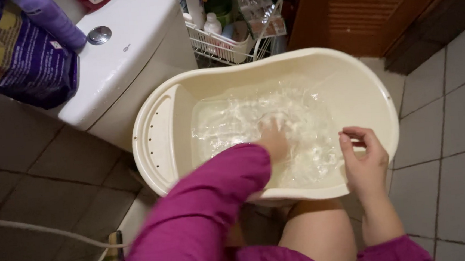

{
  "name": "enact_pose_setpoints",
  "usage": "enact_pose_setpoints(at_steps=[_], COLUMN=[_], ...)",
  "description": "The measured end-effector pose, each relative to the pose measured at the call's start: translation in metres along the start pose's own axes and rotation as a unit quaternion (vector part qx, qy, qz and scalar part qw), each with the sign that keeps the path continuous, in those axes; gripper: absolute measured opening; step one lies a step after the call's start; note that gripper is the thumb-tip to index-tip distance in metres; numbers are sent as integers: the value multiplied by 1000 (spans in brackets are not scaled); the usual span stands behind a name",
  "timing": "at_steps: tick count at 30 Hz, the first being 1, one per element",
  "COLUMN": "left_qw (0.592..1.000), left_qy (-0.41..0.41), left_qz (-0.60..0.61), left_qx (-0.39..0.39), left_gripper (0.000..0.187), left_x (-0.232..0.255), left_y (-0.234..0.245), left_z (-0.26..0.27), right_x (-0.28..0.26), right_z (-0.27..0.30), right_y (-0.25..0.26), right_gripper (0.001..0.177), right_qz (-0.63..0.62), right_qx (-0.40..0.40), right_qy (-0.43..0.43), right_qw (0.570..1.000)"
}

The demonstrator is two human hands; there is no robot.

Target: The person removes clothes from a baby bathtub, fills the tub with water using a sprayer hose, pours laundry detergent from a pouch into the water, and mixes the water by hand.

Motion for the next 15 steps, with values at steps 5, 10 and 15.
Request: enact_pose_setpoints(at_steps=[5, 10, 15], left_qw=[995, 981, 997], left_qy=[-91, -160, -62], left_qz=[30, 19, -23], left_qx=[-26, -105, -44], left_gripper=[49, 76, 78], left_x=[-42, -64, -105], left_y=[-36, -45, -54], left_z=[18, 53, 56], right_x=[-5, 39, 99], right_z=[0, -4, 8], right_y=[-3, -71, -173], right_gripper=[24, 69, 116], right_qz=[29, 243, 296], right_qx=[-40, -401, -575], right_qy=[26, -16, -14], right_qw=[998, 883, 762])
Point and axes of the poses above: each hand's wrist, its own z-axis away from the middle knuckle, its own y-axis out of the back of the hand, x = y × z, the point moved 6 cm from there along -z, towards the middle knuckle, and after that the axes turned 10 degrees about y, right-handed, at the moved point
